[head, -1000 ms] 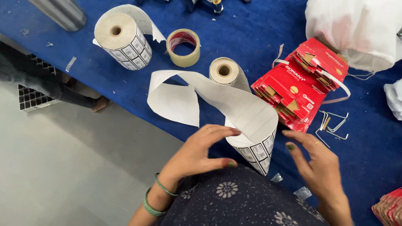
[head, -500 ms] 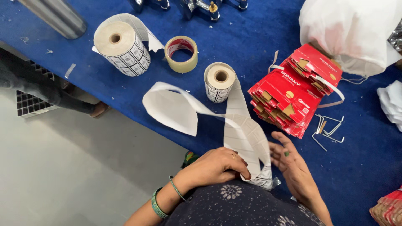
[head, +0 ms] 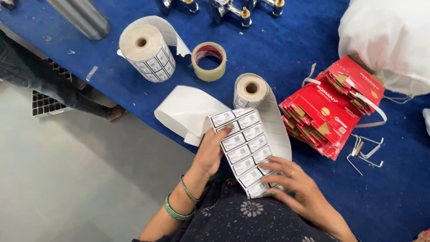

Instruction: The person repeatedly picks up small red boxes, peels labels from a roll, and sticks them onto the boxes. The person then places the labeled boxes into a pile on the table.

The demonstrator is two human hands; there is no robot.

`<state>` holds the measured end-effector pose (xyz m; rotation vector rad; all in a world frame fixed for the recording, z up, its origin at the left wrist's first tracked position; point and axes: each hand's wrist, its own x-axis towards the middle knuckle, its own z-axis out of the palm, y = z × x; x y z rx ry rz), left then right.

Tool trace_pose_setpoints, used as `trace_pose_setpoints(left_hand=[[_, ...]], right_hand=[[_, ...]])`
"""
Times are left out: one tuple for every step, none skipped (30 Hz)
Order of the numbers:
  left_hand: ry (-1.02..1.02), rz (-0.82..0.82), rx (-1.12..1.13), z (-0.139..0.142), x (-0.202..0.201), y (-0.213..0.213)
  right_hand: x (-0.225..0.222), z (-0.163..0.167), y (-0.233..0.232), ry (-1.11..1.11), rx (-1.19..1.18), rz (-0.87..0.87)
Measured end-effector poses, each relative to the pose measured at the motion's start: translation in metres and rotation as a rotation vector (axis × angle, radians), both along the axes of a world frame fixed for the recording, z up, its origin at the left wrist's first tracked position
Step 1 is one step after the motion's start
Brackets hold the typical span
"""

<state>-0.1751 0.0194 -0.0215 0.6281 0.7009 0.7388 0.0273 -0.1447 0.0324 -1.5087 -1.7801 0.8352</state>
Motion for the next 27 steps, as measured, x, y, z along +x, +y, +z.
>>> trace_pose_setpoints(left_hand=[[-0.015, -0.031, 0.071, 0.005, 0.004, -0.002], [-0.03, -0.066, 0.137, 0.011, 0.007, -0.006], [-0.045, -0.104, 0.203, 0.017, 0.01, -0.011], [0.0, -0.188, 0.324, 0.024, 0.011, -0.016], [0.044, -0.273, 0.448, 0.03, 0.012, -0.021], [0.089, -0.358, 0.571, 0.035, 0.013, -0.025], [0.057, -0.425, 0.623, 0.04, 0.013, -0.029], [0.026, -0.493, 0.674, 0.044, 0.013, -0.031], [-0.007, -0.563, 0.723, 0.046, 0.013, -0.032], [-0.006, -0.55, 0.73, 0.047, 0.014, -0.031], [-0.006, -0.536, 0.739, 0.048, 0.014, -0.029], [-0.003, -0.521, 0.748, 0.047, 0.015, -0.026], [-0.034, -0.466, 0.597, 0.047, 0.017, -0.023], [-0.061, -0.407, 0.443, 0.046, 0.02, -0.019], [-0.087, -0.343, 0.29, 0.045, 0.022, -0.017], [-0.096, -0.338, 0.263, 0.045, 0.023, -0.015], [-0.105, -0.332, 0.238, 0.045, 0.026, -0.013], [-0.115, -0.325, 0.214, 0.046, 0.028, -0.012], [-0.104, -0.358, 0.232, 0.048, 0.03, -0.013], [-0.094, -0.391, 0.252, 0.05, 0.032, -0.014], [-0.086, -0.426, 0.273, 0.052, 0.035, -0.015], [-0.093, -0.445, 0.279, 0.055, 0.038, -0.016], [-0.099, -0.464, 0.282, 0.057, 0.039, -0.017], [-0.105, -0.485, 0.283, 0.059, 0.041, -0.018], [-0.113, -0.491, 0.26, 0.061, 0.043, -0.019], [-0.12, -0.497, 0.237, 0.062, 0.043, -0.02], [-0.127, -0.502, 0.215, 0.063, 0.045, -0.02]], right_hand=[[0.001, 0.003, 0.002, 0.021, 0.019, -0.048], [0.002, 0.006, 0.004, 0.03, 0.098, -0.149], [0.006, 0.009, 0.006, 0.038, 0.177, -0.254], [0.011, 0.012, 0.008, 0.044, 0.26, -0.361], [0.014, 0.014, 0.01, 0.226, 0.279, -0.358], [0.017, 0.014, 0.011, 0.409, 0.297, -0.352], [0.019, 0.012, 0.011, 0.592, 0.315, -0.346], [0.02, 0.01, 0.009, 0.599, 0.298, -0.404], [0.021, 0.006, 0.007, 0.607, 0.28, -0.464], [0.021, 0.001, 0.005, 0.615, 0.262, -0.524], [0.022, -0.003, 0.003, 0.568, 0.315, -0.483], [0.023, -0.008, 0.001, 0.522, 0.366, -0.44], [0.024, -0.011, -0.001, 0.476, 0.413, -0.397], [0.025, -0.014, -0.002, 0.336, 0.464, -0.367], [0.025, -0.015, -0.002, 0.196, 0.512, -0.333], [0.026, -0.014, -0.002, 0.057, 0.556, -0.3], [0.026, -0.012, -0.001, 0.019, 0.525, -0.326], [0.026, -0.008, 0.0, -0.018, 0.493, -0.351], [0.025, -0.003, 0.001, -0.055, 0.46, -0.377], [0.024, 0.003, 0.002, -0.094, 0.514, -0.404], [0.024, 0.01, 0.003, -0.135, 0.569, -0.431], [0.024, 0.018, 0.004, -0.175, 0.621, -0.459], [0.024, 0.026, 0.004, -0.213, 0.595, -0.468], [0.025, 0.033, 0.004, -0.251, 0.567, -0.478], [0.025, 0.039, 0.005, -0.287, 0.538, -0.487], [0.025, 0.044, 0.005, -0.335, 0.539, -0.5], [0.025, 0.048, 0.005, -0.384, 0.54, -0.511]])
